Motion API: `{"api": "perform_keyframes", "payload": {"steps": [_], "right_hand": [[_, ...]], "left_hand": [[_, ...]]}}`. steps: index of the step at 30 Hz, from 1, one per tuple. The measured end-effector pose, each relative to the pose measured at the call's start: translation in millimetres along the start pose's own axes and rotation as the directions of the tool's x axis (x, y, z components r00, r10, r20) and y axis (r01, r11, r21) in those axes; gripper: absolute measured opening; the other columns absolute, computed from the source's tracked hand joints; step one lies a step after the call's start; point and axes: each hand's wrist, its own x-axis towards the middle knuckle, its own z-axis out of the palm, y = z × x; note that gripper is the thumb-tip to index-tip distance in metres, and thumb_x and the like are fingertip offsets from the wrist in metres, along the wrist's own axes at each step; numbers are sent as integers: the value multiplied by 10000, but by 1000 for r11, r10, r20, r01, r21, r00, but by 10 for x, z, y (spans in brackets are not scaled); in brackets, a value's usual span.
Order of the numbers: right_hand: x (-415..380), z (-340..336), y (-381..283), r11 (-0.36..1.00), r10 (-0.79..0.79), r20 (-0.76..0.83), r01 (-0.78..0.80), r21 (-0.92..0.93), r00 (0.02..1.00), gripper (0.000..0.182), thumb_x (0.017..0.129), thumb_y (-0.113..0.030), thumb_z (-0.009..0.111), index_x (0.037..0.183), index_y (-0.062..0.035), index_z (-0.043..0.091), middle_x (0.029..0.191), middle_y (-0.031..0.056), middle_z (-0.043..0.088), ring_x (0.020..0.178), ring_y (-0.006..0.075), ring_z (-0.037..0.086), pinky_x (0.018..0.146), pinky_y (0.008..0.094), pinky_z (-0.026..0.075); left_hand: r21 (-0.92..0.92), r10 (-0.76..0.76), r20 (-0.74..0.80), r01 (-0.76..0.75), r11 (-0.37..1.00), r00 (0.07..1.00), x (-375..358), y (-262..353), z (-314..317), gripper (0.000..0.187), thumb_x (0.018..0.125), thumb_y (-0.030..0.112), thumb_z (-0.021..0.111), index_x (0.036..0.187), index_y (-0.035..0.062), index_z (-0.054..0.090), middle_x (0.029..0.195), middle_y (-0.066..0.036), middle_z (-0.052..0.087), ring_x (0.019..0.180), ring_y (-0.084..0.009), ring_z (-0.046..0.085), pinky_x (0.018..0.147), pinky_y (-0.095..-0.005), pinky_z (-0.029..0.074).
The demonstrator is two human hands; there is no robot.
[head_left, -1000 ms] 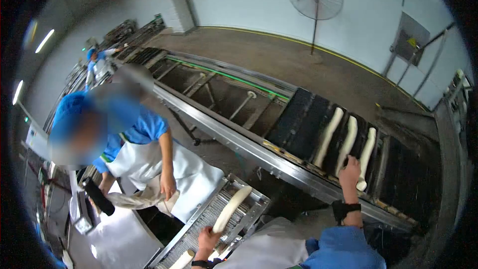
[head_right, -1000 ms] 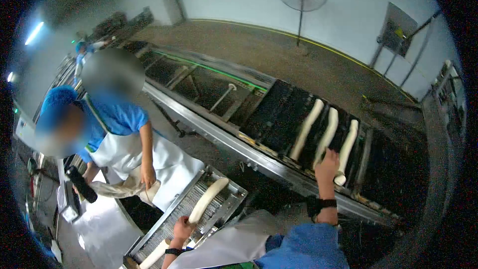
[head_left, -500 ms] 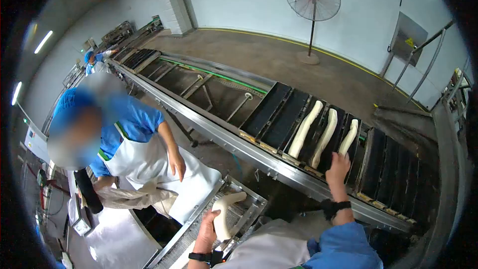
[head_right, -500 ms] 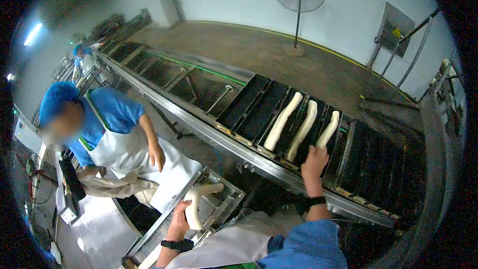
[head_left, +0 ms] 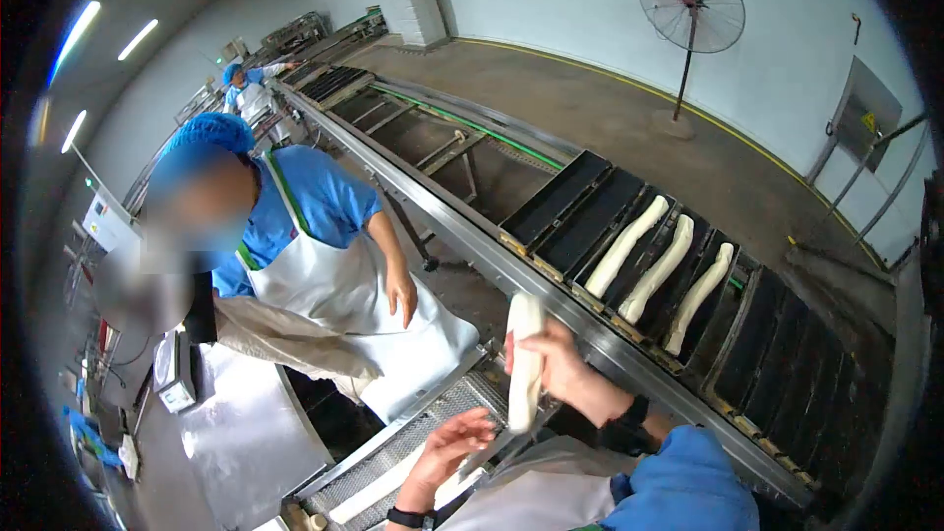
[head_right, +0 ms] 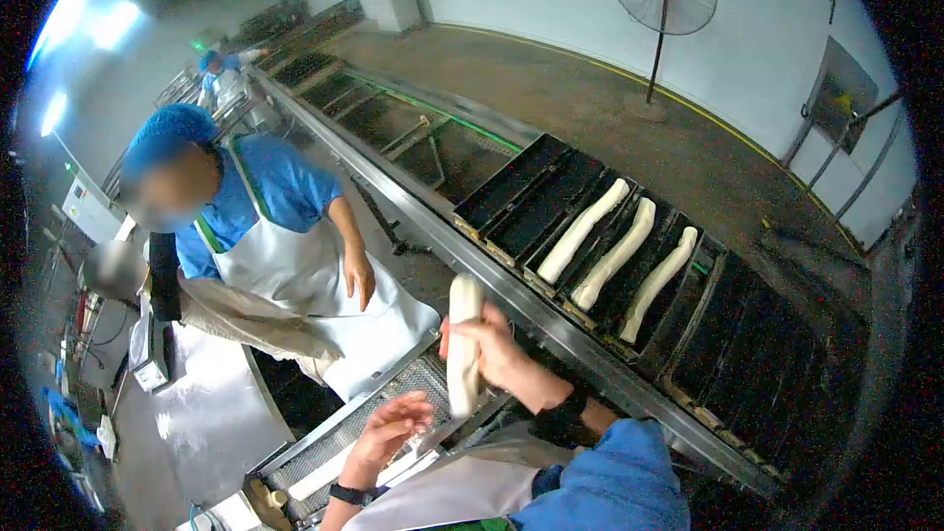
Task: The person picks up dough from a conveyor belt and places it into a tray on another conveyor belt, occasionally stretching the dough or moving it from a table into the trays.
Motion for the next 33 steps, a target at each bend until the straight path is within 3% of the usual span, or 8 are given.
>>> {"api": "perform_keyframes", "payload": {"steps": [9, 12, 16, 18, 20, 26, 32, 33], "right_hand": [[1928, -787, -984, 849, -499, -354, 362, -385, 791, 279, 824, -160, 637, 1003, 24, 528, 903, 126, 605, 811, 241, 617, 722, 373, 497], [2513, -1165, -510, 177, -768, -195, -90, -980, 610, 376, 814, -191, 612, 1100, 44, 546, 1033, 209, 632, 948, 346, 632, 855, 446, 494], [2368, -1047, -241, -443, -414, 81, -122, -888, 907, 481, 874, -305, 570, 1266, -30, 521, 1066, 158, 647, 1068, 284, 578, 1063, 505, 317], [2371, -1020, -71, -600, -341, 170, -75, -796, 925, 540, 892, -303, 556, 1329, -8, 438, 1047, 126, 656, 1085, 251, 562, 1099, 500, 264], [2377, -879, -41, -602, -304, 168, -53, -797, 938, 579, 895, -293, 558, 1357, 11, 390, 1042, 121, 657, 1075, 250, 569, 1104, 499, 255], [2217, -895, -48, -608, -297, 217, -9, -794, 930, 685, 852, -222, 604, 1401, 65, 312, 950, 134, 665, 991, 262, 603, 1094, 496, 268], [1719, -1039, -138, -595, -270, 211, 9, -804, 939, 683, 866, -238, 584, 1418, 46, 299, 887, 151, 639, 932, 288, 587, 1093, 451, 288], [1628, -1113, -117, -585, -291, 213, 2, -811, 933, 690, 864, -236, 586, 1425, 39, 292, 876, 145, 637, 936, 283, 584, 1093, 444, 290]], "left_hand": [[212, 164, -606, -40, 976, 778, -569, -492, -866, 446, 828, -29, 636, 1263, 38, 560, 1107, -75, 638, 1069, -193, 594, 912, -302, 472], [490, 328, -656, 53, 870, 679, -649, -720, -1335, 483, 816, -11, 665, 1281, 49, 546, 1149, -73, 631, 1092, -199, 584, 928, -334, 460], [817, 439, -576, 461, 347, 690, -807, -962, -1720, 669, 711, 153, 790, 1307, 21, 516, 1208, -161, 603, 1148, -295, 567, 964, -426, 454], [724, 304, -683, 558, 405, 665, -795, -1038, -1770, 705, 654, 197, 813, 1293, 76, 541, 1218, -179, 585, 1165, -308, 545, 981, -463, 420], [798, 360, -573, 602, 37, 736, -801, -1120, -1763, 659, 648, 216, 796, 1261, 128, 572, 1185, -162, 590, 1148, -322, 534, 982, -473, 385], [786, 438, -542, 617, -38, 717, -451, -1107, -1623, 515, 656, 259, 768, 1127, 128, 607, 1010, -130, 583, 975, -344, 558, 865, -483, 438], [874, 308, -486, 459, 160, 818, -194, -1026, -1709, 422, 704, 251, 740, 1052, 30, 650, 883, -158, 670, 792, -342, 642, 731, -394, 511], [778, 198, -540, 396, 487, 818, -103, -1017, -1772, 413, 724, 231, 709, 1062, 0, 655, 890, -150, 683, 789, -292, 646, 737, -358, 505]]}}
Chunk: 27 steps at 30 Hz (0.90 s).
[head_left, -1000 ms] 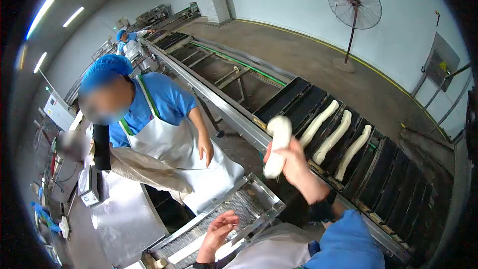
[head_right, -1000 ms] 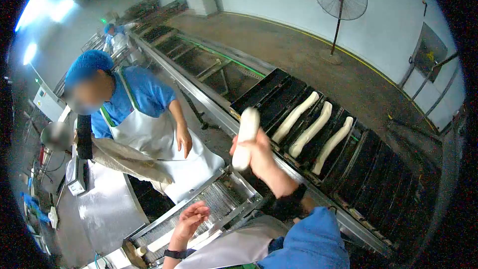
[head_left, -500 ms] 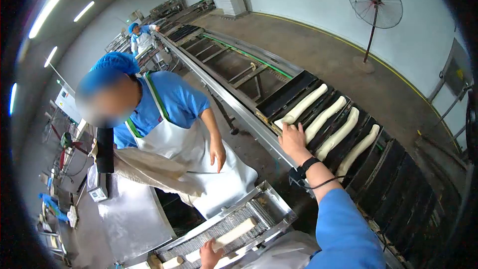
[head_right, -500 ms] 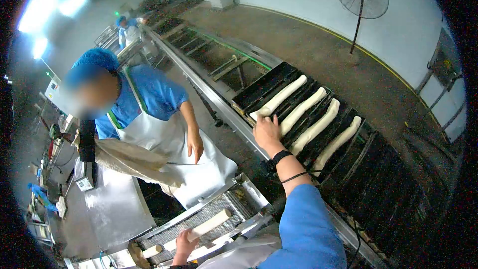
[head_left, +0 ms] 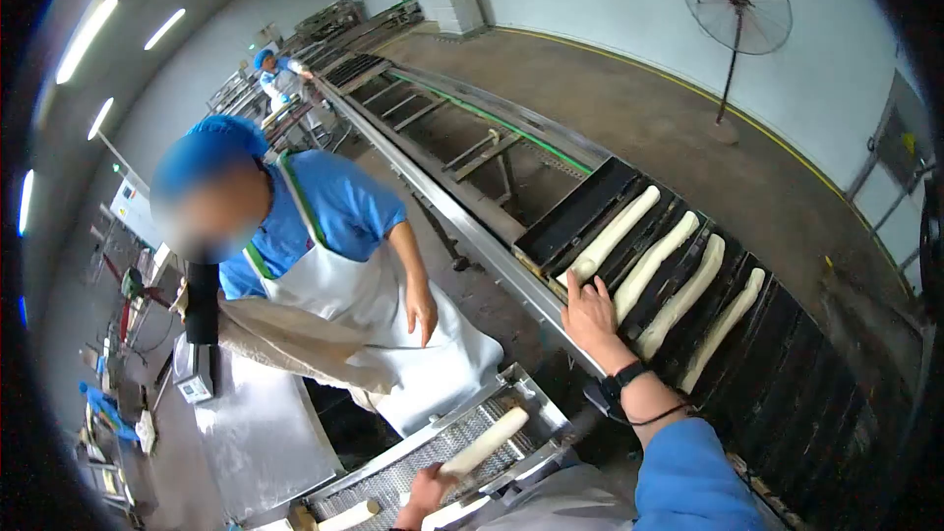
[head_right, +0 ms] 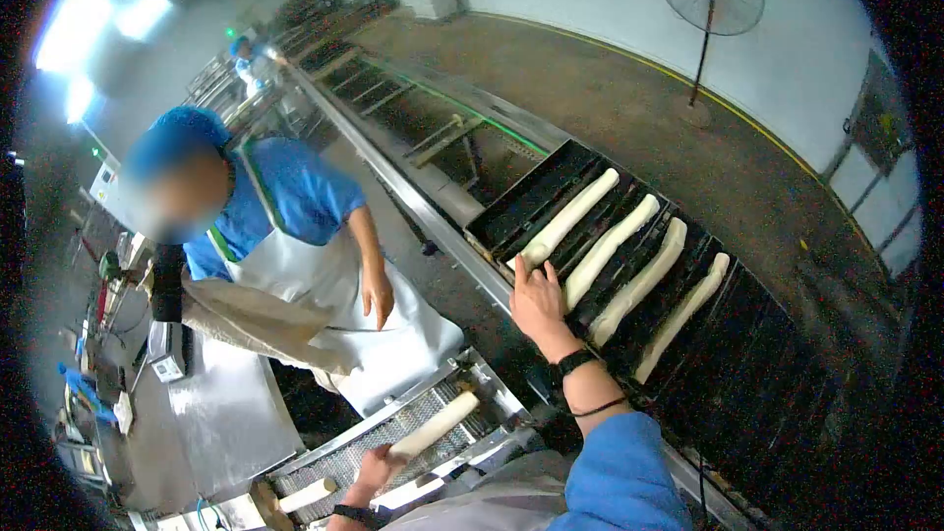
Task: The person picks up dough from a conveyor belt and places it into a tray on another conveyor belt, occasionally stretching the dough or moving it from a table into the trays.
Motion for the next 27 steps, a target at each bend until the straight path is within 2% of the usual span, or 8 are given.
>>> {"api": "perform_keyframes", "payload": {"steps": [1, 7, 13, 15, 17, 19, 21, 27], "right_hand": [[-119, -51, 38, 1000, 5, -7, -5, 17, 1000, 676, 858, -233, 591, 1414, 40, 319, 868, 141, 636, 941, 280, 582, 1092, 445, 291], [-914, -178, 350, 995, 50, -130, -38, 91, 990, 624, 820, -142, 610, 1359, 73, 382, 815, 154, 616, 886, 301, 590, 1077, 459, 323], [-1762, -460, 657, 989, 130, -173, -114, 98, 976, 583, 801, -107, 594, 1327, 83, 430, 695, 102, 595, 826, 268, 587, 1062, 448, 351], [-2017, -552, 733, 983, 167, -195, -148, 108, 966, 568, 806, -102, 584, 1322, 83, 437, 676, 94, 592, 817, 259, 586, 1057, 448, 357], [-2233, -618, 823, 980, 172, -234, -142, 141, 957, 586, 790, -122, 606, 1317, 67, 432, 743, 131, 582, 797, 287, 589, 1050, 446, 360], [-2523, -668, 911, 946, 304, -64, -294, 135, 950, 570, 778, -104, 615, 1304, 48, 456, 731, 136, 595, 784, 292, 612, 1045, 422, 380], [-2699, -791, 959, 947, 320, -56, -318, 40, 946, 556, 784, -132, 618, 1288, 55, 476, 710, 119, 608, 744, 269, 601, 1032, 419, 395], [-2780, -924, 1036, 809, 559, -178, -485, 333, 810, 535, 781, -143, 669, 1275, -16, 506, 906, 159, 625, 847, 332, 600, 878, 411, 488]], "left_hand": [[-323, -70, 113, 103, 941, 991, 59, 10, 27, 407, 745, 210, 679, 1073, -30, 660, 897, -141, 696, 786, -242, 651, 744, -322, 500], [-630, 155, 381, 133, 765, 912, 479, 2304, 22, 334, 809, 158, 636, 1072, -48, 634, 925, -78, 666, 843, -154, 609, 756, -278, 466], [-554, 629, 371, -381, 740, 683, 424, 4192, 261, 417, 810, 147, 676, 1174, -31, 577, 988, -32, 633, 897, -109, 569, 795, -257, 452], [-539, 621, 394, -377, 753, 678, 371, 4639, 506, 380, 852, 162, 673, 1166, -29, 577, 967, -22, 638, 882, -102, 568, 785, -251, 451], [-511, 595, 500, -340, 789, 628, 482, 4756, 733, 489, 894, 186, 665, 1292, -39, 492, 1099, -64, 630, 952, -113, 570, 818, -265, 458], [-578, 615, 528, -282, 766, 586, 787, 4551, 1171, 797, 903, 181, 670, 1495, -16, 174, 1499, -184, 333, 1362, -247, 363, 1084, -341, 327], [-516, 596, 599, -311, 798, 535, 882, 4277, 1258, 802, 893, 168, 681, 1496, -5, 181, 1521, -197, 285, 1415, -277, 268, 1132, -366, 258], [-411, 408, 636, -160, 898, 656, 896, 3178, 948, 517, 914, 87, 634, 1386, 7, 440, 1343, -131, 532, 1246, -212, 496, 1071, -327, 365]]}}
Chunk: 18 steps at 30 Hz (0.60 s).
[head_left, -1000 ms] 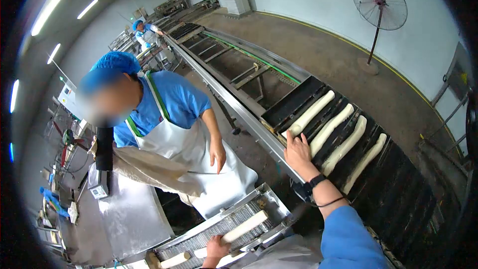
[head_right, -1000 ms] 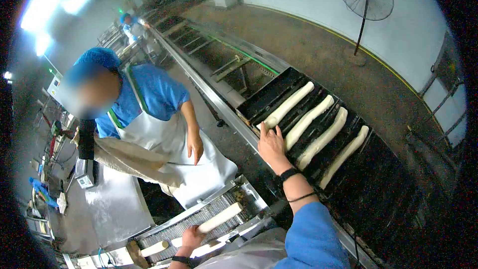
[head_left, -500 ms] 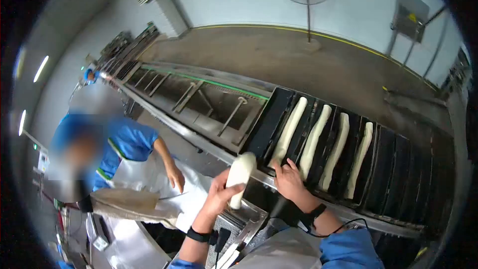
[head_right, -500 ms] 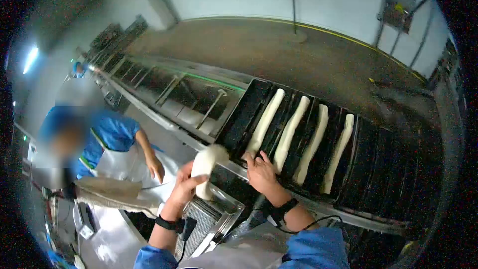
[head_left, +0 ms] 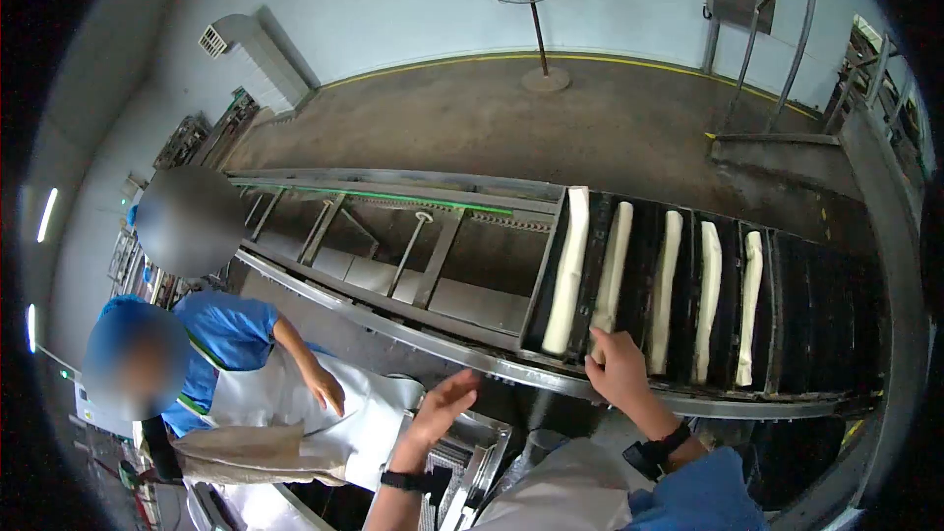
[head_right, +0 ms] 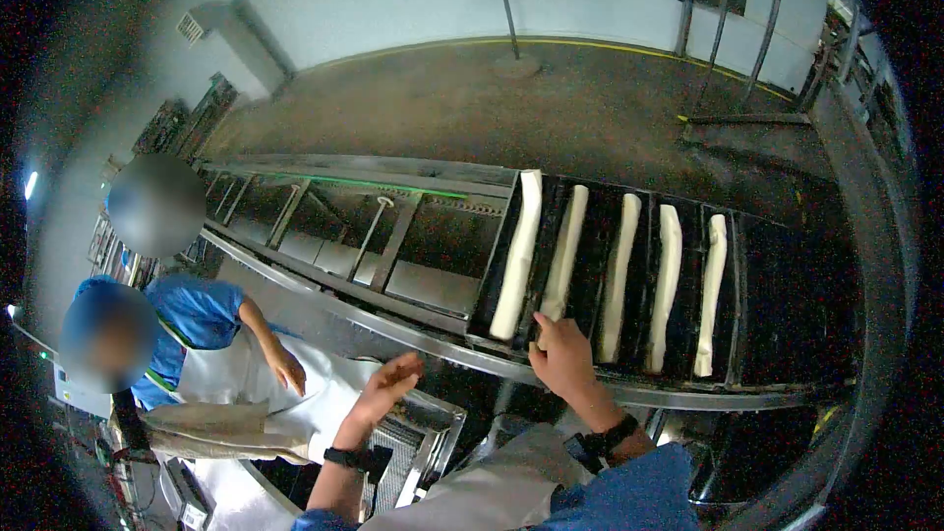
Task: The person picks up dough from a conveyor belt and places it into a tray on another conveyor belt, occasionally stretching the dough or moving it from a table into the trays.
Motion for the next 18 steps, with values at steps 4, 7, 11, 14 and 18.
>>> {"api": "perform_keyframes", "payload": {"steps": [4, 7, 11, 14, 18], "right_hand": [[352, 419, -31, 903, 83, -10, -71, 423, 996, 550, 789, -144, 690, 1282, -1, 494, 1126, 197, 609, 1091, 385, 567, 918, 423, 474], [795, 807, 53, 942, 174, -133, -125, 311, 976, 662, 809, -112, 641, 1392, 13, 353, 1427, 301, 339, 1345, 432, 328, 1108, 443, 293], [1413, 1265, 176, 893, 428, -263, -360, 270, 865, 775, 771, -60, 595, 1455, -13, 236, 1452, 306, 280, 1359, 456, 265, 1113, 450, 274], [1621, 1198, 191, 683, 662, -56, -571, 456, 747, 702, 751, -65, 611, 1387, -19, 318, 1391, 280, 396, 1310, 434, 366, 1038, 469, 363], [1489, 1196, -219, 732, 592, -100, -482, 481, 800, 686, 715, -82, 664, 1336, 12, 388, 1234, 239, 512, 1172, 367, 504, 1007, 405, 394]], "left_hand": [[-155, -113, -242, 76, 985, 964, -609, -702, -263, 433, 915, 51, 619, 1327, -3, 499, 1279, -116, 585, 1188, -189, 542, 1031, -323, 413], [-142, -125, -441, 68, 987, 889, -1091, -1156, -383, 478, 870, 97, 677, 1302, -21, 510, 1255, -155, 601, 1167, -245, 568, 1003, -347, 437], [616, 227, -564, 221, 756, 794, -1786, -1824, -643, 644, 742, 218, 755, 1278, -41, 510, 1213, -262, 581, 1146, -399, 556, 974, -415, 448], [536, 104, -699, 423, 731, 708, -2212, -2118, -630, 664, 726, 256, 755, 1279, -23, 517, 1211, -248, 577, 1124, -412, 552, 951, -417, 458], [400, -311, -681, 692, 601, 664, -2578, -2396, -619, 724, 682, 249, 790, 1303, 21, 496, 1224, -256, 562, 1147, -414, 534, 954, -444, 454]]}}
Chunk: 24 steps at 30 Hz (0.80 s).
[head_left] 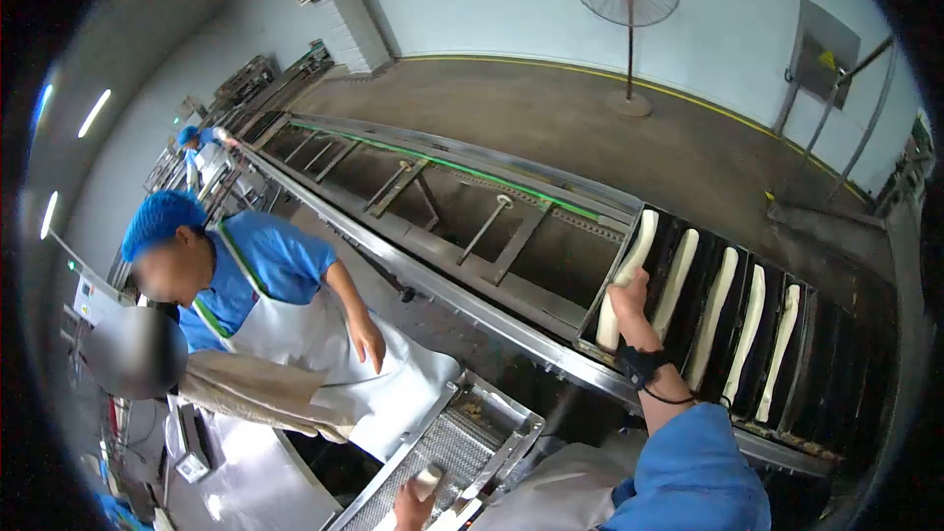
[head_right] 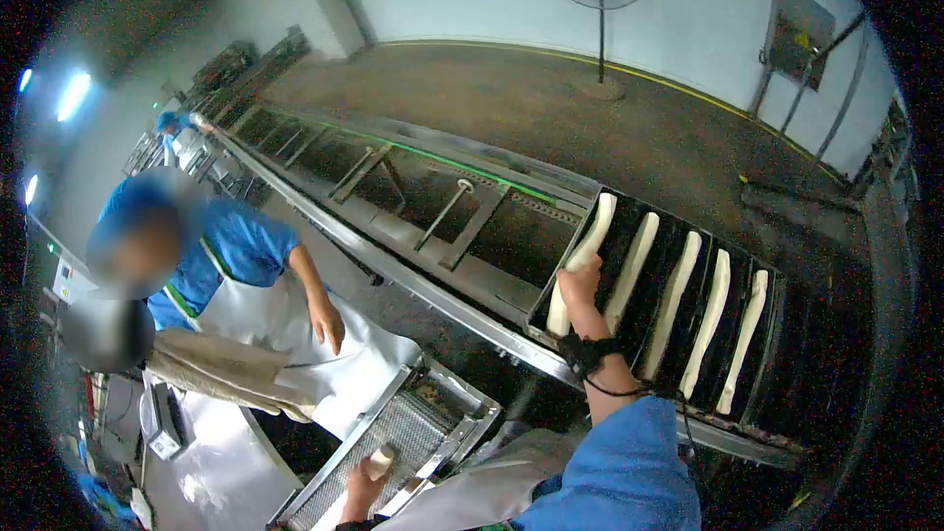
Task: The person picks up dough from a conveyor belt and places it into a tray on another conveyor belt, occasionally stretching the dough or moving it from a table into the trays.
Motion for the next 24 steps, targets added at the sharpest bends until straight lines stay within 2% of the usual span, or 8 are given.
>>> {"api": "perform_keyframes", "payload": {"steps": [4, 6, 8, 11, 14, 16, 17, 24], "right_hand": [[-440, 200, 59, 935, -322, 71, 329, -136, 944, 758, 694, -54, 694, 1367, -22, 347, 1304, 264, 427, 1239, 430, 395, 1034, 495, 343], [-929, 287, -9, 741, -653, 103, 661, -119, 750, 729, 688, -28, 670, 1357, -19, 380, 1321, 277, 417, 1272, 436, 362, 1051, 512, 321], [-1582, 280, -209, 666, -680, 350, 742, -75, 645, 681, 693, -26, 651, 1330, -8, 409, 1349, 289, 396, 1301, 445, 336, 1070, 517, 305], [-2229, 470, 21, 570, -525, 829, 804, 173, 194, 683, 711, -55, 650, 1346, 0, 407, 1403, 285, 357, 1318, 449, 333, 1088, 490, 310], [-2787, 636, 442, 504, -440, 863, 728, 465, -246, 703, 728, -70, 638, 1381, -11, 385, 1422, 274, 343, 1272, 441, 401, 1071, 464, 353], [-3029, 658, 590, 391, -381, 839, 755, 527, -389, 685, 746, -90, 629, 1382, -19, 387, 1410, 286, 344, 1243, 442, 428, 1047, 473, 374], [-3151, 614, 491, 592, -199, 907, 691, 414, -372, 685, 754, -117, 632, 1388, -37, 389, 1393, 282, 354, 1250, 456, 410, 1030, 481, 381], [-3292, 505, 568, 139, -76, 928, 918, 372, -364, 516, 772, -203, 665, 1256, -73, 539, 1247, 190, 480, 1168, 378, 458, 949, 513, 365]], "left_hand": [[111, 75, -363, -37, 993, 929, -164, -393, 252, 616, 687, 359, 766, 1213, 89, 595, 1152, -189, 603, 1082, -384, 566, 907, -533, 443], [60, -6, -306, 26, 998, 952, -250, -255, 114, 633, 687, 352, 761, 1243, 110, 579, 1175, -184, 595, 1113, -369, 554, 939, -540, 418], [-13, -115, -262, 115, 993, 958, -331, -213, 106, 653, 688, 346, 756, 1273, 130, 563, 1198, -178, 587, 1145, -355, 541, 970, -546, 393], [22, -79, -307, 90, 996, 948, -292, -288, 246, 526, 698, 353, 732, 1174, 167, 605, 1150, -116, 597, 1144, -308, 546, 982, -599, 342], [-13, -51, -290, 49, 999, 956, -442, -136, 111, 477, 701, 351, 731, 1119, 161, 600, 1139, -104, 600, 1136, -284, 549, 966, -602, 347], [-44, -60, -306, 49, 998, 950, -531, -168, 158, 488, 683, 376, 753, 1086, 158, 585, 1110, -100, 608, 1095, -281, 572, 951, -574, 370], [-127, -46, -283, 11, 992, 958, -559, -225, 230, 512, 668, 397, 769, 1078, 158, 578, 1077, -94, 614, 1060, -292, 589, 937, -545, 391], [-206, -45, -406, -44, 977, 913, -1004, -447, 456, 576, 634, 402, 836, 1049, 86, 592, 960, -134, 647, 911, -338, 628, 809, -443, 481]]}}
